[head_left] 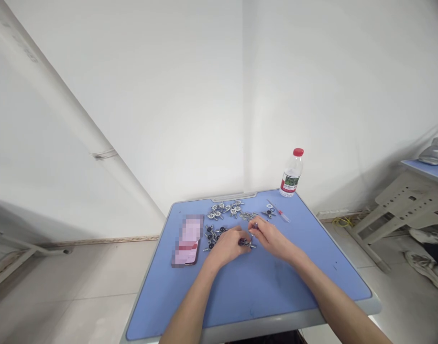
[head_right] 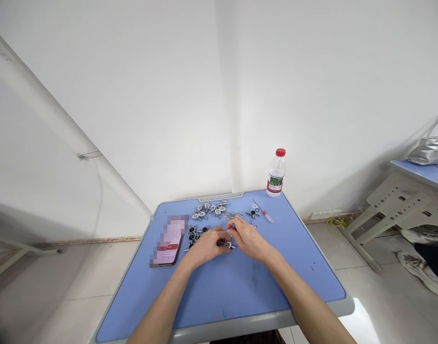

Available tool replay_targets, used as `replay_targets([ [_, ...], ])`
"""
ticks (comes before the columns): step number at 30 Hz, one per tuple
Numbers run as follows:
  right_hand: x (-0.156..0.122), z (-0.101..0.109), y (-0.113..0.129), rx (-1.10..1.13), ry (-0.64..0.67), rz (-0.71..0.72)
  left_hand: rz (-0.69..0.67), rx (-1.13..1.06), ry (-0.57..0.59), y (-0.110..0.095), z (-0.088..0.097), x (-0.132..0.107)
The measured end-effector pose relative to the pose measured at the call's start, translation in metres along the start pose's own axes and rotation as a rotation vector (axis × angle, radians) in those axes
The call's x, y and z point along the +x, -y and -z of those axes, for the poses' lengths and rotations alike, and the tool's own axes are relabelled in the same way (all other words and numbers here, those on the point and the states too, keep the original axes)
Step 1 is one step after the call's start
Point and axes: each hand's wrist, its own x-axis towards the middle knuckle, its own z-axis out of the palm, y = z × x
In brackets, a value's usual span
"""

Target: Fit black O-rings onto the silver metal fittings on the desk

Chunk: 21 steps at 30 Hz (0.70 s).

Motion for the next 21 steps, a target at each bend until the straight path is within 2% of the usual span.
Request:
replay_targets([
  [2,-0.0001,-0.0015,-0.0025,0.018,-0.009,0.040,0.004,-0.002,0.003,-0.0005,0.0003,-0.0004],
  [6,-0.0006,-0.0017,-0.0059,0.068,-0.041,0.013,0.011,0.009,0.014,-0.0006,0.0007,-0.0003],
  [12,-0.0019,-0.0010,-0.0003,0.027,0.028,0.045,0.002,-0.002,0.023,-0.0005,0.0004,0.0015],
  [18,0.0007,-0.0048,-0.0049,-0.038,-0.049,0.058,-0.003,-0.006,0.018,-0.0010,0.0011,0.0010],
  [21,-0.0004,-0.0025,-0.0032,0.026,0.000,0.060,-0.011,0.014,0.016,-0.0007,0.0009,0.0013],
])
